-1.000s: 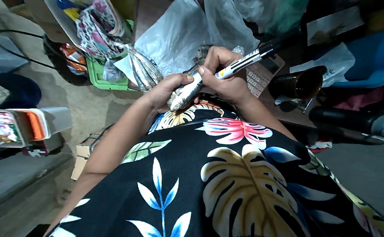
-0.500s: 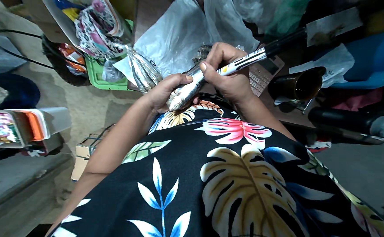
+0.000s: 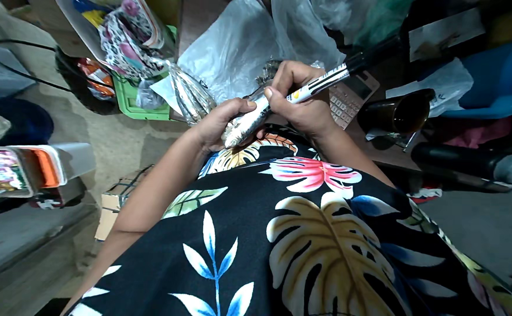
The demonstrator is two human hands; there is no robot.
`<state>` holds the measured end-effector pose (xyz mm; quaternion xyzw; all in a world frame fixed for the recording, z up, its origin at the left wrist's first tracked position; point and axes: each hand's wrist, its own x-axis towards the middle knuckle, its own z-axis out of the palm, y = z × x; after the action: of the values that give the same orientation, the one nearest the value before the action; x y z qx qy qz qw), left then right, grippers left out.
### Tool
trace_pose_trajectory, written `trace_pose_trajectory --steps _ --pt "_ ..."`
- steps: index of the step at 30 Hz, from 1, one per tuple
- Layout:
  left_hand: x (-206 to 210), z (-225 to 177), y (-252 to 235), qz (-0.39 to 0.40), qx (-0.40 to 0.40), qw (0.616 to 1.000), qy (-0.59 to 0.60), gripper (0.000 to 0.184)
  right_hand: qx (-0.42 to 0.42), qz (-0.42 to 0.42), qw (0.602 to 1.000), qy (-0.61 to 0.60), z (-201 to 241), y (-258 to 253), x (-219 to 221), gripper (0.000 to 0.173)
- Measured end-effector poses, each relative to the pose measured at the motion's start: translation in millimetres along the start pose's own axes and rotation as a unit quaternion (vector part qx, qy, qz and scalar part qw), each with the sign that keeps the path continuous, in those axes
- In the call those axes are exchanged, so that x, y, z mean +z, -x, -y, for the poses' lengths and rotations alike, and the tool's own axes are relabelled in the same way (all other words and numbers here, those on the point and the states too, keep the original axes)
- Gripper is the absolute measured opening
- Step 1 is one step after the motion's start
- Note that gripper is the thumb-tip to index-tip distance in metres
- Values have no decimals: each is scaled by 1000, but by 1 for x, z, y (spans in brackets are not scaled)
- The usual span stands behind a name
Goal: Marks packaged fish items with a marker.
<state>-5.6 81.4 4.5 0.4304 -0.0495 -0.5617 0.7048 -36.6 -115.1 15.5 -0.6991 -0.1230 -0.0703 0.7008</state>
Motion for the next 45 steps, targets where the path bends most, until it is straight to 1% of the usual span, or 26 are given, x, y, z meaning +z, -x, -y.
trace_pose_trajectory --steps 8,12,14,15,17,19,20,22,23,25,26,28,29,31,32,34,35,37,40,43,45 --pt "-2 2 -1 13 -2 1000 3 35 -7 -16 1000 6 -1 -1 -1 24" --pt "-2 2 0 10 -5 1000 10 35 -17 -12 999 27 -2 -2 -1 25" --pt "-2 -1 1 6 -4 1000 9 37 -33 -32 999 -3 -3 -4 -6 24" --pt "-3 -3 1 -12 -3 1000 -4 38 -42 -53 997 -28 -3 -6 -11 25" --pt "-7 -13 -1 -88 -1 995 -52 39 -51 -112 990 -72 -3 -9 -26 27" --pt "-23 -21 -13 -180 -9 977 -118 30 -48 -166 981 -89 -2 -9 -42 29" --pt "-35 -24 -22 -214 -11 965 -153 26 -44 -189 977 -92 -1 -7 -47 30" --pt "-59 -27 -45 -267 -4 939 -217 19 -34 -222 970 -95 -1 -4 -51 30" --pt "-68 -27 -56 -287 -2 923 -256 20 -29 -229 968 -93 -2 -3 -50 30" --pt "-84 -27 -78 -297 -8 906 -302 47 -18 -228 970 -86 -4 1 -47 29" --pt "-89 -26 -89 -296 -6 898 -324 55 -14 -221 972 -82 -5 2 -47 29" --pt "-93 -22 -106 -300 15 866 -399 61 -5 -208 975 -77 -6 5 -46 28" --pt "-92 -23 -109 -306 30 837 -454 60 -2 -208 975 -77 -5 6 -46 28" --pt "-89 -28 -105 -323 79 764 -553 56 4 -214 974 -75 -3 7 -49 28" --pt "-88 -33 -96 -333 107 740 -574 53 4 -218 973 -72 -3 8 -51 29" --pt "-94 -43 -70 -364 147 713 -582 47 6 -228 971 -73 -5 11 -56 28" --pt "-99 -48 -52 -386 145 701 -582 44 9 -233 970 -73 -7 12 -57 28" --pt "-115 -50 -15 -437 107 677 -583 39 17 -240 968 -71 -11 12 -57 28" --pt "-132 -35 27 -481 18 663 -573 34 30 -245 966 -70 -13 7 -53 28" --pt "-129 -8 43 -494 -26 687 -532 35 35 -240 967 -83 -13 1 -48 27" --pt "-123 10 43 -509 -43 699 -501 40 34 -230 968 -91 -15 -3 -45 27"
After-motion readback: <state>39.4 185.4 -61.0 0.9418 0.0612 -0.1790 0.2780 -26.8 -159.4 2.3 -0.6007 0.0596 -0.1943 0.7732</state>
